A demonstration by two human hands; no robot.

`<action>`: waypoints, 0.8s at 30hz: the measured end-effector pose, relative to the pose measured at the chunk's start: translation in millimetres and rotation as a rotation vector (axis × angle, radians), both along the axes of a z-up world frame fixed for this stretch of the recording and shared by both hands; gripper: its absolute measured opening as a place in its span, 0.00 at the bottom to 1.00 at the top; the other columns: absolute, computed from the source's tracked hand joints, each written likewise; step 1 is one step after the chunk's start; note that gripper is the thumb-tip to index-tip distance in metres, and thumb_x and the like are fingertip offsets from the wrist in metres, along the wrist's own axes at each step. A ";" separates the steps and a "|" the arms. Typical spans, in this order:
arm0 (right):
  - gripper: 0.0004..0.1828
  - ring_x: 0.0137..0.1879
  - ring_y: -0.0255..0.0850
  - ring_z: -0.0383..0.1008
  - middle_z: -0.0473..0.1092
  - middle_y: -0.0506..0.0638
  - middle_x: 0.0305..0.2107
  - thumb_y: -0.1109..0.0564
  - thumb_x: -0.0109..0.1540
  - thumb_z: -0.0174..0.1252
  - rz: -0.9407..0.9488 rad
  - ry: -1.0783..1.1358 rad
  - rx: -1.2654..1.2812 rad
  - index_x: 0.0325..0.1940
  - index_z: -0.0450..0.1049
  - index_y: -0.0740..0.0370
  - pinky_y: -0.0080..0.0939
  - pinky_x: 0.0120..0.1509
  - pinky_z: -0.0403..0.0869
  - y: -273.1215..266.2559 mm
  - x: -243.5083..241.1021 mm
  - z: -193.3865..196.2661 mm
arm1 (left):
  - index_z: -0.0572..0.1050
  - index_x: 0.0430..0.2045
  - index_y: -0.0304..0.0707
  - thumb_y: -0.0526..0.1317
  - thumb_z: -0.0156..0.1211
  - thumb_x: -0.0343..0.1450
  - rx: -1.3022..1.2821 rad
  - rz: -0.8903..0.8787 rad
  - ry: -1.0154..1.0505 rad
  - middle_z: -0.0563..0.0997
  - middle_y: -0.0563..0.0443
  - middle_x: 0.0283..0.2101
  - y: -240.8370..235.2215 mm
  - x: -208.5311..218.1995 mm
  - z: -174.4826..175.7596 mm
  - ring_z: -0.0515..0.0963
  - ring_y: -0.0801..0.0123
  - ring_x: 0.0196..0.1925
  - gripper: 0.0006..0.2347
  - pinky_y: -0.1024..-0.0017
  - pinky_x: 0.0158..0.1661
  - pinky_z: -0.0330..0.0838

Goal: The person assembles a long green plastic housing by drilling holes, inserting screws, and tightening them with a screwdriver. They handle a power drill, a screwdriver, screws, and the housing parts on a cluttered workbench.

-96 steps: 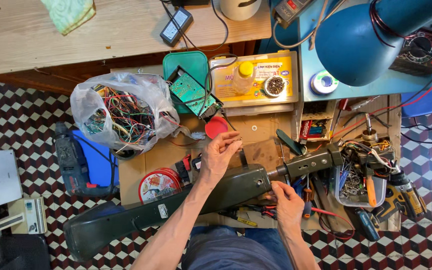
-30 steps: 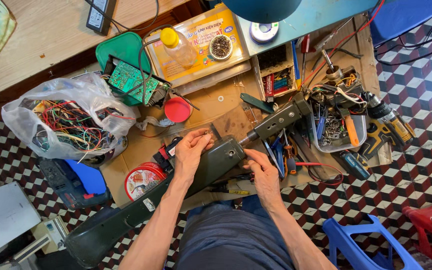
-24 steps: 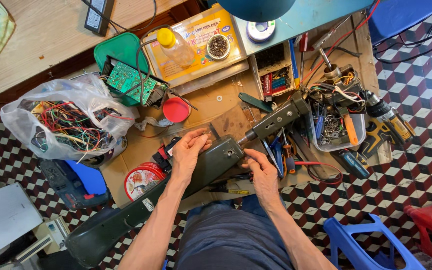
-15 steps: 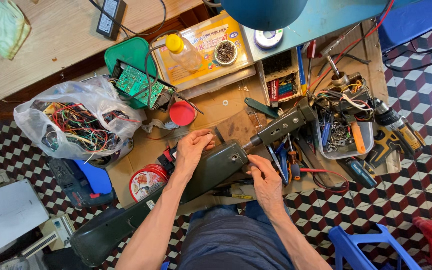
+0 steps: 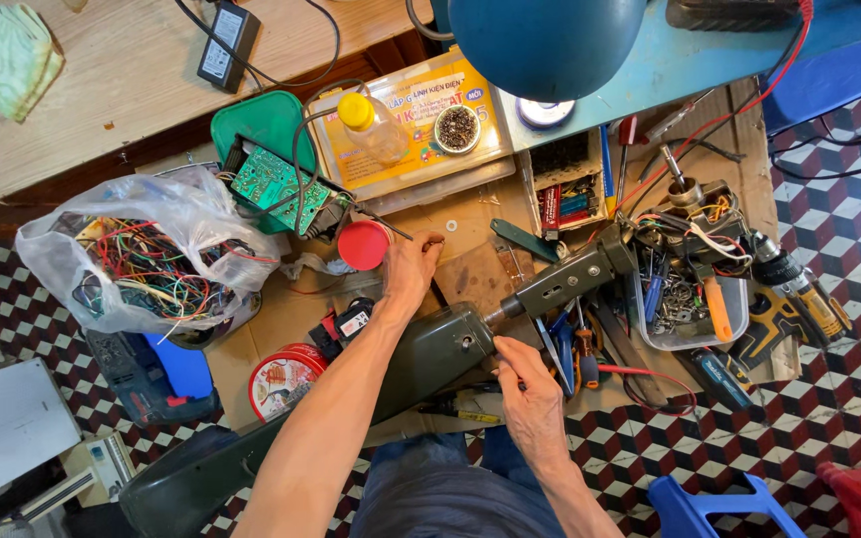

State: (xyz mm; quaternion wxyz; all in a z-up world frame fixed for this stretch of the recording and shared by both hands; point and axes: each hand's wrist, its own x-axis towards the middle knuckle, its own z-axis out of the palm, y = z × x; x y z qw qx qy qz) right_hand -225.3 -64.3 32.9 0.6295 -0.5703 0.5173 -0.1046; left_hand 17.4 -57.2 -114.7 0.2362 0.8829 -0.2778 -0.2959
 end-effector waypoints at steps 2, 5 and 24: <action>0.18 0.49 0.39 0.80 0.73 0.54 0.56 0.64 0.66 0.50 -0.002 0.008 -0.010 0.58 0.76 0.64 0.35 0.54 0.80 1.2 0.5 -0.8 | 0.84 0.39 0.44 0.42 0.63 0.69 -0.019 0.020 -0.011 0.84 0.37 0.30 -0.5 -2.9 -10.5 0.85 0.51 0.33 0.09 0.60 0.37 0.78; 0.18 0.49 0.38 0.80 0.73 0.54 0.55 0.64 0.65 0.50 -0.021 -0.015 -0.010 0.58 0.76 0.64 0.35 0.54 0.80 1.8 1.4 -2.2 | 0.84 0.40 0.42 0.41 0.62 0.69 -0.074 0.025 -0.041 0.85 0.37 0.33 0.7 -2.9 -19.0 0.85 0.50 0.35 0.10 0.60 0.38 0.78; 0.16 0.48 0.39 0.79 0.77 0.53 0.45 0.60 0.68 0.51 -0.174 -0.074 0.140 0.57 0.77 0.65 0.36 0.54 0.76 -0.2 -5.3 -13.6 | 0.82 0.49 0.33 0.40 0.62 0.74 -0.428 0.411 0.514 0.84 0.51 0.36 56.8 -32.7 122.0 0.82 0.74 0.37 0.13 0.76 0.40 0.77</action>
